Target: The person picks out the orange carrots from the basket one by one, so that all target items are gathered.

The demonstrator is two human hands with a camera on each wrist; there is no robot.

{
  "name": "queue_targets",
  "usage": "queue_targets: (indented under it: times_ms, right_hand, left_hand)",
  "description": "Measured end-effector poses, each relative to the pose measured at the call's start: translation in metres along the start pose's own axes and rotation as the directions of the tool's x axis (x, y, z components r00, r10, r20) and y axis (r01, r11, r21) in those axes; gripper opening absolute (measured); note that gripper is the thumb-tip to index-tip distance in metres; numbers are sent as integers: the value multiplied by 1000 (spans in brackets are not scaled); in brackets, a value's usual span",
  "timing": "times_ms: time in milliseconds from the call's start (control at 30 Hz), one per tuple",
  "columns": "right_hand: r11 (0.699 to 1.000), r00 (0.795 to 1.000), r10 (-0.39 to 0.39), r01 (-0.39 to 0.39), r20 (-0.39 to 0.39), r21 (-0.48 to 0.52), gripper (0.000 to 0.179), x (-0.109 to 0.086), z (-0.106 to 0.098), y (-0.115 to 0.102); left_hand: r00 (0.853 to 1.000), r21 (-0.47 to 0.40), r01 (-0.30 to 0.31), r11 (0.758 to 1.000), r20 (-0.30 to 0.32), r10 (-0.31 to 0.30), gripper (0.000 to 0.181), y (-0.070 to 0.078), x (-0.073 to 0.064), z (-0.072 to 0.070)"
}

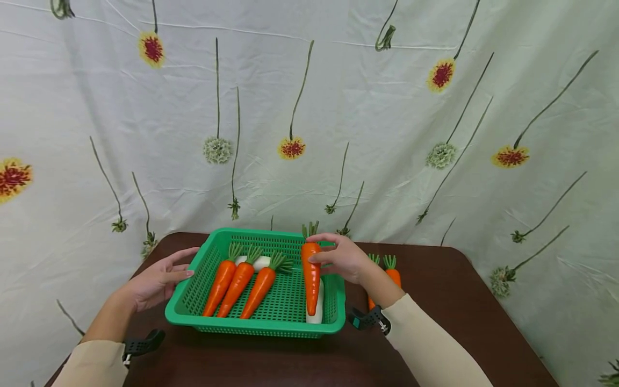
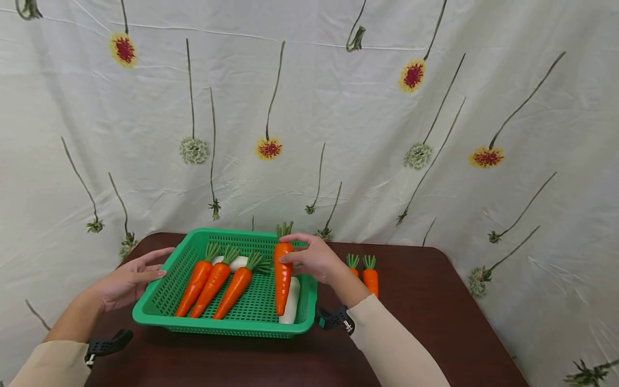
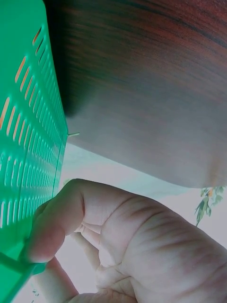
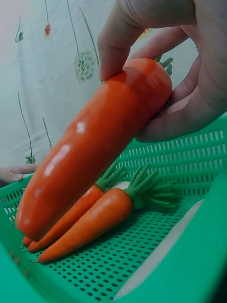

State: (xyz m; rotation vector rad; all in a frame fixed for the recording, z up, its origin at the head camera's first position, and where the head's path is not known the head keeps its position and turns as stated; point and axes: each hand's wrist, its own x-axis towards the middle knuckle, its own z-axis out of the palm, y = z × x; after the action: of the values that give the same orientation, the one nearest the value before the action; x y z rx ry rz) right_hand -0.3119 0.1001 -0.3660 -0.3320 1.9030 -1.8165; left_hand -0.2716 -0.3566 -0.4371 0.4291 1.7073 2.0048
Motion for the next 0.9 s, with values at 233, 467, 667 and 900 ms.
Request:
queue_targets:
  times_ms: [233, 467, 667, 900]
  right_hand:
    - [1000, 1000, -16, 16, 12, 15, 54, -9, -9, 6]
    - [999, 1000, -17, 17, 15, 32, 53, -16, -21, 11]
    - [999, 999, -28, 26, 34, 36, 54, -19, -37, 20]
    - [997, 998, -55, 54, 18, 49, 52, -28, -57, 25]
  left_hand:
    - [1000, 2, 2, 1000, -1, -2, 77, 0, 1, 0]
    - [1000, -7, 7, 1000, -2, -7, 78, 0, 0, 0]
    - [1000, -9, 8, 1000, 1, -8, 78, 1, 1, 1]
    - [1000, 4, 7, 1000, -3, -7, 78, 2, 0, 2]
